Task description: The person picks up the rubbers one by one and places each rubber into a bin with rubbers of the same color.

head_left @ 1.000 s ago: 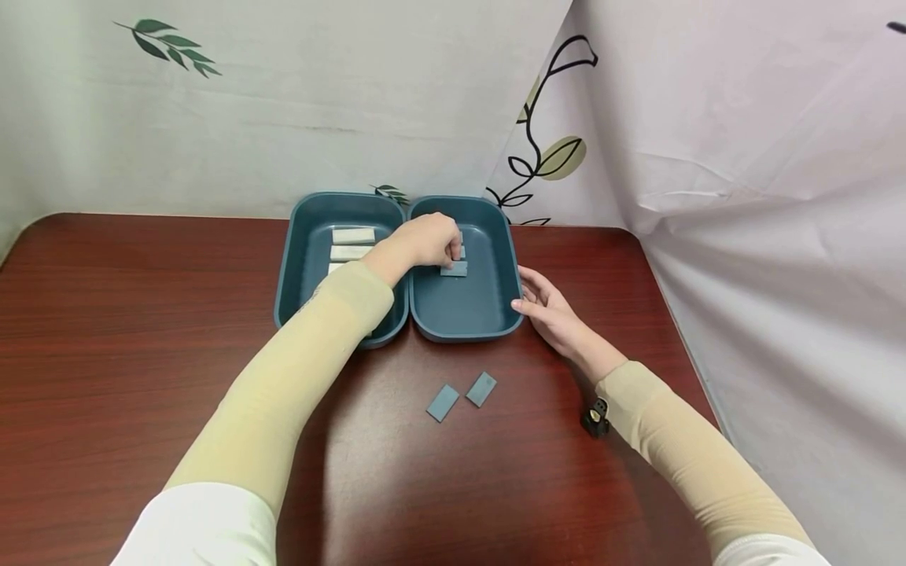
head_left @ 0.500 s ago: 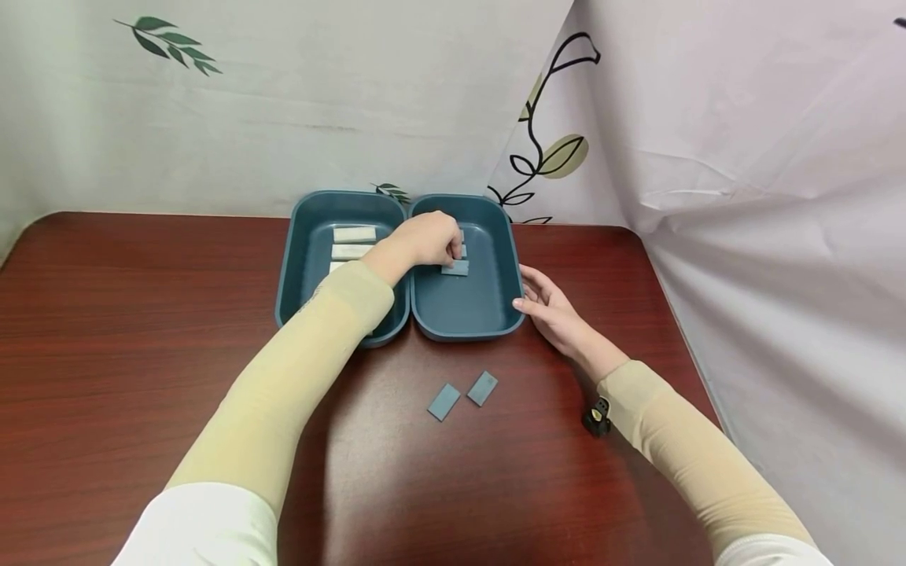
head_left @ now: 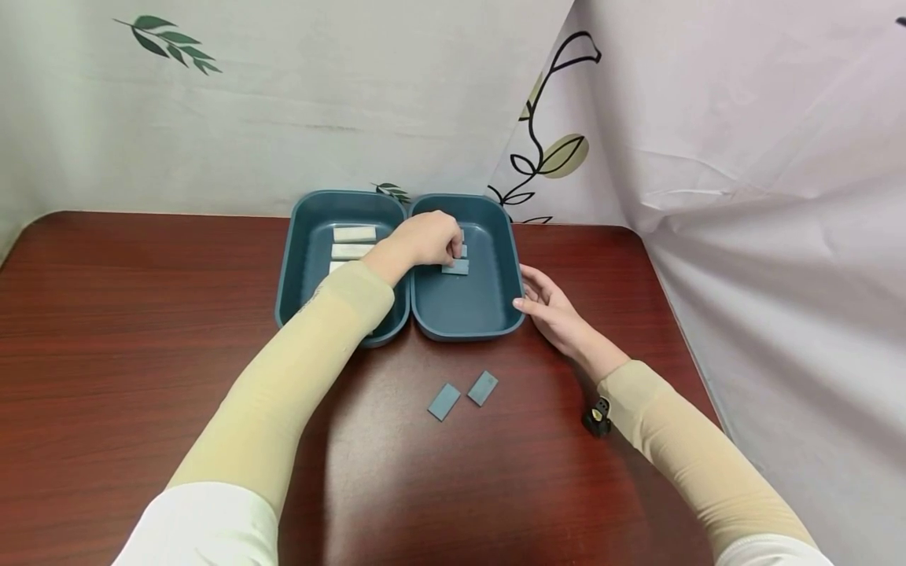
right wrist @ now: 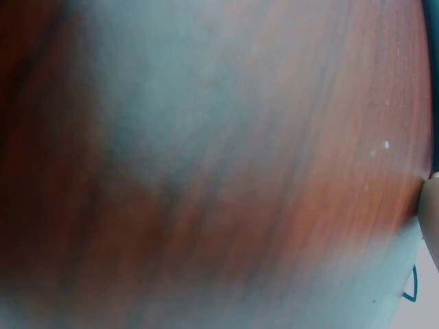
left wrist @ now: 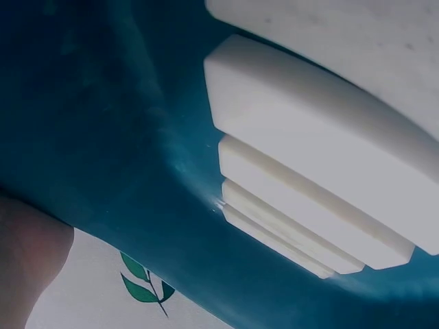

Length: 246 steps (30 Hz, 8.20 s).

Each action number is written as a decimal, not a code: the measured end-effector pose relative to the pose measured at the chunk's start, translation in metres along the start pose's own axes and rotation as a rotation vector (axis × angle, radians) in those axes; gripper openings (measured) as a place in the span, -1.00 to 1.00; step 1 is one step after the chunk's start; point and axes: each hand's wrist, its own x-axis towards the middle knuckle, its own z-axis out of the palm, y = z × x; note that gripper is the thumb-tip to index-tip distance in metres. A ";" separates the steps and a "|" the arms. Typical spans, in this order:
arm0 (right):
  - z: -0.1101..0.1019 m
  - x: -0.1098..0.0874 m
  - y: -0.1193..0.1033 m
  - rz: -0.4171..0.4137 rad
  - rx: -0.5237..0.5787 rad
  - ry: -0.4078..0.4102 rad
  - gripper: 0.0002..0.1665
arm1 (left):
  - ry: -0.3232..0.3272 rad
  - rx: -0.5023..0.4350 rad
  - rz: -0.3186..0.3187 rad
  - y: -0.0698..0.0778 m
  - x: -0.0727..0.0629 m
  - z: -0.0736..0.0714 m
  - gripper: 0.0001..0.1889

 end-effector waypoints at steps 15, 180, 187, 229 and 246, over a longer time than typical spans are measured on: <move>-0.002 0.000 0.000 0.013 -0.018 0.000 -0.16 | -0.009 0.008 -0.009 0.003 -0.002 0.000 -0.91; 0.000 0.002 0.000 0.001 -0.003 0.016 -0.19 | 0.071 -0.327 0.173 0.079 -0.147 0.045 -0.83; 0.000 0.001 -0.001 0.003 -0.007 0.014 -0.17 | -0.025 -0.387 0.157 0.074 -0.149 0.058 -0.77; 0.000 0.000 -0.003 0.026 -0.012 0.024 -0.16 | 0.018 -0.260 0.188 0.067 -0.147 0.098 -0.57; 0.001 0.000 -0.002 0.027 -0.013 0.013 -0.17 | 0.044 -0.114 0.250 0.065 -0.157 0.097 -0.43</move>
